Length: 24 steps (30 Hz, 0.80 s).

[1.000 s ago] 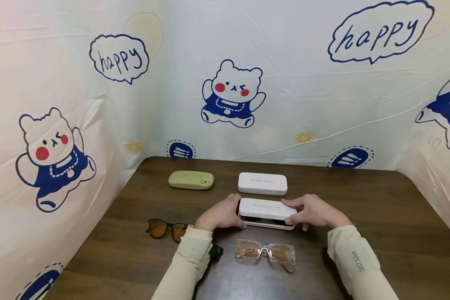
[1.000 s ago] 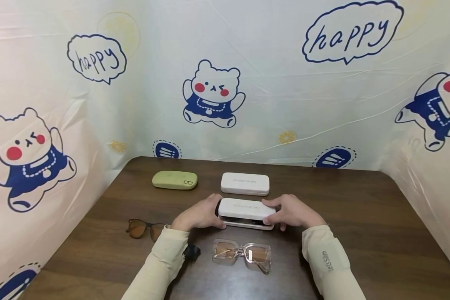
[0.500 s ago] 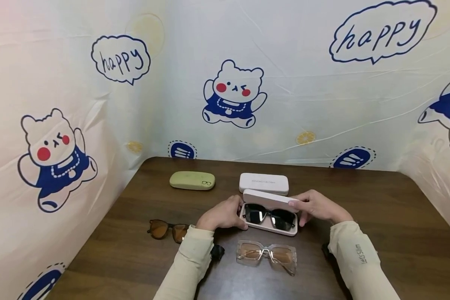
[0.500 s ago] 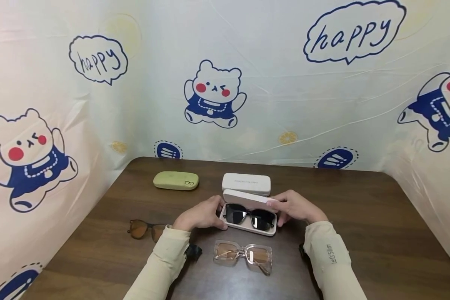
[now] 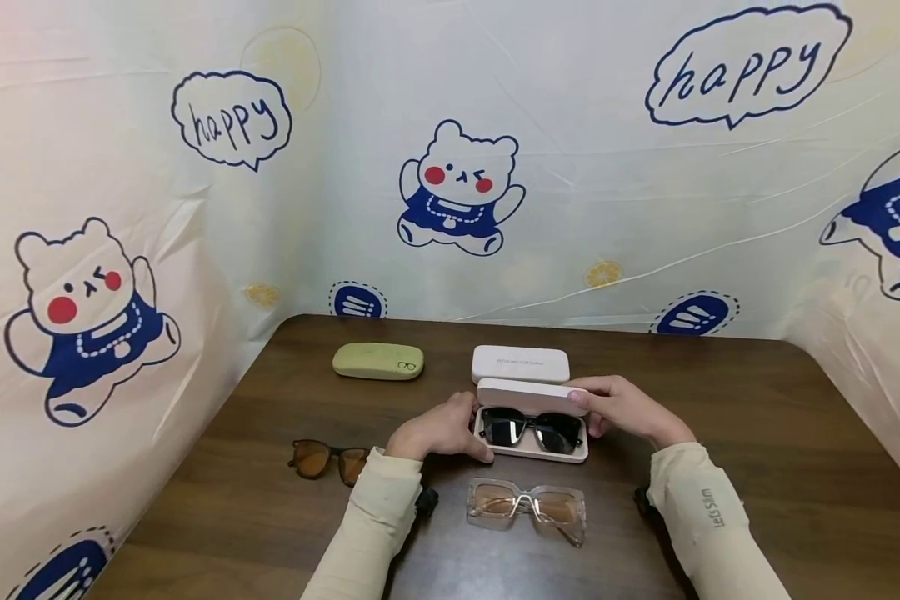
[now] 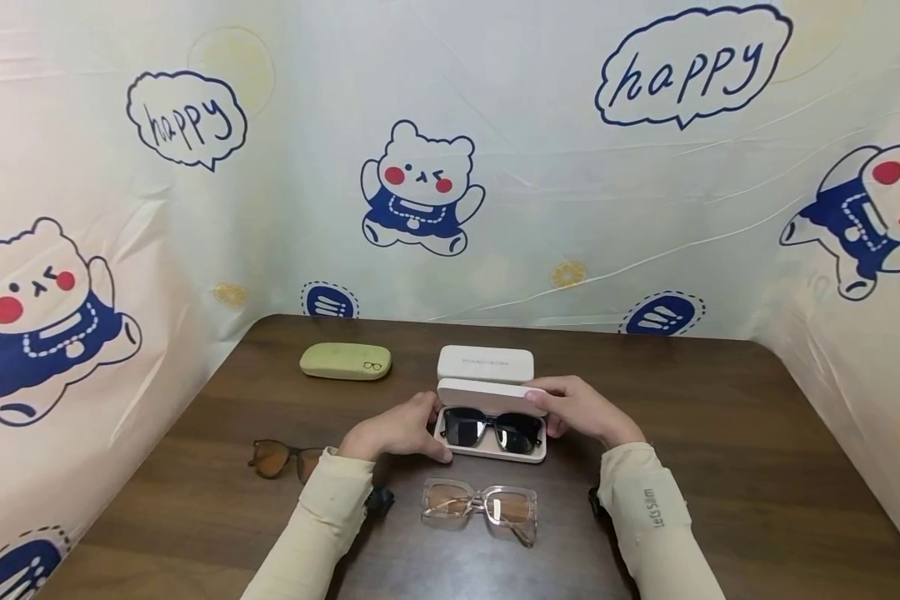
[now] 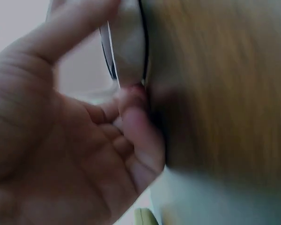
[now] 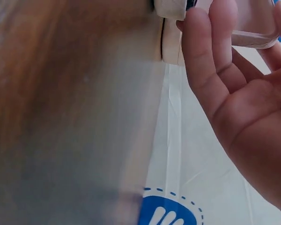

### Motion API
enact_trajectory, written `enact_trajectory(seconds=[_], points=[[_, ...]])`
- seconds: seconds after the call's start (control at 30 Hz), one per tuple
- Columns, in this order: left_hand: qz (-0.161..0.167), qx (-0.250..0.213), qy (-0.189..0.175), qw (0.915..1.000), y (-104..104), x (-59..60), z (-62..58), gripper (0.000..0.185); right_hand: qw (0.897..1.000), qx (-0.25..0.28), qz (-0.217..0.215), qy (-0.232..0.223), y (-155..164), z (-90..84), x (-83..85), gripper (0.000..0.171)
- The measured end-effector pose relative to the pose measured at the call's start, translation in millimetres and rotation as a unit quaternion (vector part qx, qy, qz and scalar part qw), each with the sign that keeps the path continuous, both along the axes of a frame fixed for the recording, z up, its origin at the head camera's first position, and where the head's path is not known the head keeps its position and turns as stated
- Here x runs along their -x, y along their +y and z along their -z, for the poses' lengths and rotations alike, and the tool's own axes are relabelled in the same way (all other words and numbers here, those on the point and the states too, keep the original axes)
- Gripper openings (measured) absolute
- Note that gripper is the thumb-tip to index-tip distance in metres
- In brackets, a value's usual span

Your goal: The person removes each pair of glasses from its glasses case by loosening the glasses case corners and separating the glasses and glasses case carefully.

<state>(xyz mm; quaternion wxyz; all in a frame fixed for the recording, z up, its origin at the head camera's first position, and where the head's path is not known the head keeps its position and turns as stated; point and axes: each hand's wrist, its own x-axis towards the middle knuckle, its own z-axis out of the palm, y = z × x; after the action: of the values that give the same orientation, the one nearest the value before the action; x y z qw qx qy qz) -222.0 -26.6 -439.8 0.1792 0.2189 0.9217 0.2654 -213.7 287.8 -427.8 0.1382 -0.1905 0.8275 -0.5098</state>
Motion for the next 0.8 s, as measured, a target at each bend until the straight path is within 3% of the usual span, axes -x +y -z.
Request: enact_trajectory(seconds=[0.07, 0.13, 0.23, 0.33, 0.47, 0.63, 0.7, 0.8], points=[[0.003, -0.008, -0.007, 0.9999, -1.9, 1.4, 0.8, 0.066, 0.998, -0.040, 0.023, 0.052, -5.1, -4.1, -1.2, 0.034], [0.006, -0.018, -0.011, 0.9998, -3.3, 2.6, 1.0, 0.069, 0.988, -0.083, 0.056, 0.118, -12.9, -10.4, -4.5, 0.027], [0.007, -0.026, -0.015, 0.9995, -4.3, 3.9, 0.1, 0.077, 0.962, -0.129, 0.091, 0.221, -30.9, -22.7, -12.2, 0.011], [0.003, -0.019, -0.012, 0.9998, -4.0, 5.1, -0.9, 0.085, 0.938, -0.175, 0.067, 0.292, -53.4, -29.7, -18.7, 0.002], [-0.001, 0.003, -0.007, 1.0000, -2.0, 6.7, -2.3, 0.091, 0.900, -0.296, 0.033, 0.319, -77.1, -21.5, -22.5, 0.013], [0.000, 0.015, -0.001, 0.9999, -0.8, 8.4, -2.4, 0.087, 0.859, -0.395, 0.058, 0.322, -89.1, -2.9, -21.7, 0.023], [0.000, 0.015, 0.001, 0.9999, -1.6, 9.2, -2.4, 0.086, 0.850, -0.404, 0.070, 0.332, -91.9, 1.2, -20.7, 0.022], [0.002, 0.015, 0.003, 0.9999, -3.7, 10.0, -3.2, 0.086, 0.847, -0.401, 0.086, 0.339, -96.3, 3.7, -19.5, 0.016]])
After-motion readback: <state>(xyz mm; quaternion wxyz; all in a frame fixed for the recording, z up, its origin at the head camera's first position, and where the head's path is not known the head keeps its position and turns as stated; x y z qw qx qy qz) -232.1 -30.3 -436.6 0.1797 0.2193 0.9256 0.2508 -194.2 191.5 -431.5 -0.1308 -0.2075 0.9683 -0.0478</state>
